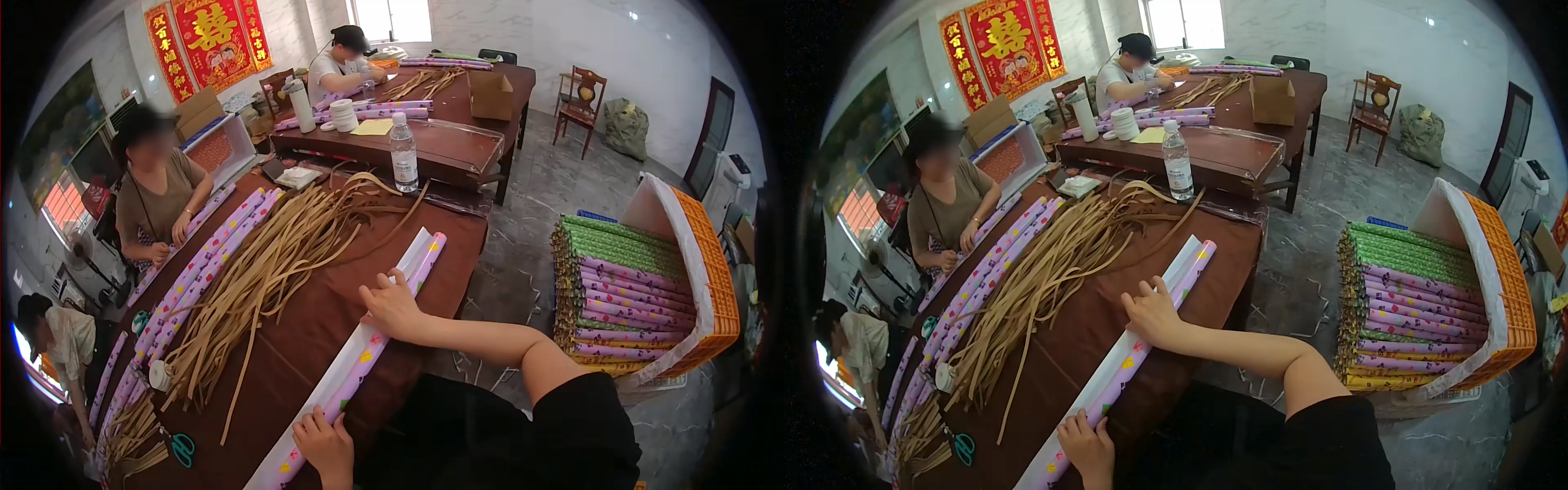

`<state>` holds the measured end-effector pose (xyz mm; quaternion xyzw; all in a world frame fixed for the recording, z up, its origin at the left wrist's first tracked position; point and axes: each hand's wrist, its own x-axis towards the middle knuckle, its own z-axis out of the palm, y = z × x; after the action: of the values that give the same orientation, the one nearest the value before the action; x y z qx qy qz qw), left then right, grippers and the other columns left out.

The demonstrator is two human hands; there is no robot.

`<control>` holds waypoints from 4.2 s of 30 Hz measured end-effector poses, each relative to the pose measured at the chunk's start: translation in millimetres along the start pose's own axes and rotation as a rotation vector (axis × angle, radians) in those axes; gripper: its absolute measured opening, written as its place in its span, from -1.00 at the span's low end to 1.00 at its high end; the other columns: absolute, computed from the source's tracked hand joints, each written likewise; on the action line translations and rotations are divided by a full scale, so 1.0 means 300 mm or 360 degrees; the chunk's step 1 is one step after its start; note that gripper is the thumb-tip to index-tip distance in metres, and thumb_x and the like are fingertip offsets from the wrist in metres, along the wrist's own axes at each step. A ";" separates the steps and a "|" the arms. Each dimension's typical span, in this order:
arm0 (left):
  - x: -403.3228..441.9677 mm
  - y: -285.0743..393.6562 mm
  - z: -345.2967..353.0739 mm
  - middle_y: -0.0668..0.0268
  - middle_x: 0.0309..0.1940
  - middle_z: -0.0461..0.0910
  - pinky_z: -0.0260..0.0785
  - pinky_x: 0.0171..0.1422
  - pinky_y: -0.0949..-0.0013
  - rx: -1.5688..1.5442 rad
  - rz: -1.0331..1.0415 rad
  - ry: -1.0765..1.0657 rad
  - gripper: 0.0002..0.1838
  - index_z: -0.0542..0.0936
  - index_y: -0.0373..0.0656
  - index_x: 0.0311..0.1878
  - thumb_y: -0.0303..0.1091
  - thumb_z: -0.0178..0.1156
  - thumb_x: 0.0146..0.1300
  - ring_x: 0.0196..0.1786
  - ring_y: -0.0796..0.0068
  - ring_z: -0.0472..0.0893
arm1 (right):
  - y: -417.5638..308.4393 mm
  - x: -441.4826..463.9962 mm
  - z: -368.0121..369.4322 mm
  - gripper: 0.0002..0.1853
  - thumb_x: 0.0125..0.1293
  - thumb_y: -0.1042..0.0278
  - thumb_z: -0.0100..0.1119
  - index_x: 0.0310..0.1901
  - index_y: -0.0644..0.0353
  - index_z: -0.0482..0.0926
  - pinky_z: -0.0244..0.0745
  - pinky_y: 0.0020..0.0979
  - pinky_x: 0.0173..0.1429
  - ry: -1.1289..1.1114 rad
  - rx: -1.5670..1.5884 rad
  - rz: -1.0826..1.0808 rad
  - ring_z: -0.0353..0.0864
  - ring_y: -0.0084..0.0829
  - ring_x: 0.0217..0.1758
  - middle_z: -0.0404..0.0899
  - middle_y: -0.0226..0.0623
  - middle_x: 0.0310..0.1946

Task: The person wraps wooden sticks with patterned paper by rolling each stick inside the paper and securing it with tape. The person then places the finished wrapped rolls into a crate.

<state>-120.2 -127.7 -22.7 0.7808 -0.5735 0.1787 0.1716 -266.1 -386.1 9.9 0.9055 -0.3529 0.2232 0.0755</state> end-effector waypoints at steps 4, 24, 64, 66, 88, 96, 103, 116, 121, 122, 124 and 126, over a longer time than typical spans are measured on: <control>-0.021 -0.026 -0.077 0.14 -0.18 0.47 0.29 0.02 0.09 -0.0117 -0.0186 -0.0170 -0.50 0.53 -0.28 0.04 -0.13 0.33 0.15 -0.11 0.07 0.44 | -0.120 -0.021 0.008 -0.54 -0.02 0.10 0.40 -0.13 0.17 0.52 0.11 -0.08 0.31 0.0124 0.0105 -0.0003 0.46 -0.29 -0.08 0.62 -0.37 -0.49; 0.156 0.175 0.023 0.14 -0.26 0.59 0.40 -0.05 0.15 -0.0455 -0.0052 0.0085 -0.74 0.58 -0.31 -0.16 -0.31 0.19 0.19 -0.16 0.15 0.55 | -0.298 -0.040 -0.012 -0.55 -0.08 0.08 0.46 -0.20 0.11 0.50 0.12 -0.01 0.33 0.0137 -0.0011 -0.0049 0.50 -0.26 -0.08 0.61 -0.34 -0.50; 0.203 0.240 0.092 0.12 0.03 0.53 0.43 0.02 0.20 -0.0219 -0.0285 -0.0014 -0.57 0.60 -0.45 0.00 -0.26 0.19 0.20 -0.06 0.19 0.52 | 0.260 0.078 -0.025 -0.48 -0.09 -0.10 0.52 -0.28 0.12 0.53 0.17 -0.12 0.23 0.0107 -0.0003 -0.0169 0.48 -0.30 -0.23 0.50 -0.38 -0.50; 0.202 0.240 0.091 0.12 0.04 0.53 0.42 0.01 0.19 -0.0225 -0.0284 -0.0027 -0.57 0.59 -0.44 0.01 -0.26 0.19 0.21 -0.06 0.19 0.51 | 0.256 0.077 -0.022 -0.48 -0.10 -0.09 0.52 -0.28 0.12 0.53 0.17 -0.12 0.22 0.0102 -0.0002 -0.0168 0.49 -0.30 -0.22 0.50 -0.38 -0.50; 0.294 0.294 0.138 0.26 -0.28 0.50 0.31 -0.14 0.20 -0.0317 -0.0209 0.0000 -0.72 0.63 -0.26 -0.24 -0.20 0.19 0.20 -0.20 0.29 0.48 | 0.231 0.118 -0.217 -0.59 0.09 0.05 0.43 -0.16 0.11 0.51 0.20 -0.32 0.17 -0.0429 0.0812 0.0075 0.55 -0.39 -0.26 0.56 -0.38 -0.44; 0.283 0.293 0.143 0.22 -0.19 0.53 0.35 0.06 0.12 -0.0135 -0.0157 0.0151 -0.70 0.63 -0.28 -0.20 -0.21 0.19 0.18 -0.10 0.24 0.49 | 0.252 0.051 -0.108 -0.60 0.01 0.08 0.42 -0.19 0.09 0.52 0.22 -0.20 0.10 -0.0113 0.0201 -0.0172 0.52 -0.30 -0.23 0.57 -0.40 -0.49; 0.273 0.300 0.159 0.22 -0.16 0.52 0.35 0.19 -0.03 -0.0135 -0.0179 0.0179 -0.68 0.63 -0.28 -0.19 -0.19 0.20 0.18 -0.03 0.18 0.49 | 0.252 0.067 -0.053 -0.56 -0.05 0.10 0.40 -0.18 0.13 0.51 0.20 -0.12 0.16 0.0038 -0.0039 -0.0234 0.51 -0.28 -0.21 0.61 -0.39 -0.52; 0.275 0.304 0.150 0.22 -0.12 0.54 0.36 0.21 -0.01 -0.0092 -0.0184 0.0107 -0.67 0.64 -0.27 -0.15 -0.17 0.19 0.21 -0.03 0.18 0.51 | 0.225 0.073 -0.002 -0.53 -0.05 0.13 0.39 -0.14 0.19 0.49 0.18 -0.09 0.19 0.0089 -0.0166 -0.0188 0.51 -0.28 -0.13 0.65 -0.35 -0.48; 0.278 0.304 0.143 0.23 -0.13 0.54 0.35 0.21 -0.01 -0.0081 -0.0183 0.0062 -0.68 0.64 -0.27 -0.15 -0.18 0.18 0.21 -0.04 0.18 0.51 | 0.218 0.075 0.007 -0.49 -0.05 0.14 0.38 -0.08 0.20 0.48 0.18 -0.07 0.21 0.0065 -0.0182 -0.0182 0.50 -0.26 -0.10 0.65 -0.36 -0.47; 0.278 0.303 0.144 0.23 -0.12 0.54 0.35 0.21 -0.01 -0.0094 -0.0185 0.0064 -0.68 0.63 -0.27 -0.15 -0.18 0.18 0.21 -0.04 0.18 0.51 | 0.216 0.074 0.008 -0.49 -0.05 0.14 0.38 -0.08 0.20 0.48 0.18 -0.07 0.21 0.0063 -0.0176 -0.0177 0.50 -0.26 -0.10 0.65 -0.36 -0.47; 0.276 0.302 0.146 0.23 -0.12 0.54 0.35 0.21 0.00 -0.0100 -0.0181 0.0065 -0.68 0.63 -0.27 -0.15 -0.18 0.18 0.22 -0.04 0.18 0.51 | 0.213 0.078 0.010 -0.48 -0.05 0.15 0.38 -0.07 0.21 0.47 0.17 -0.08 0.22 0.0046 -0.0212 -0.0176 0.50 -0.27 -0.08 0.66 -0.36 -0.46; 0.276 0.302 0.150 0.22 -0.12 0.54 0.35 0.21 0.00 -0.0071 -0.0165 0.0100 -0.68 0.63 -0.26 -0.15 -0.19 0.17 0.22 -0.04 0.18 0.51 | 0.211 0.080 0.017 -0.48 -0.05 0.15 0.38 -0.07 0.20 0.47 0.16 -0.09 0.23 0.0055 -0.0216 -0.0175 0.51 -0.27 -0.08 0.66 -0.36 -0.46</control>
<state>-180.2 -243.8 -17.0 0.7994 -0.5306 0.1812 0.2158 -291.2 -448.9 15.0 0.9124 -0.3156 0.2098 0.1548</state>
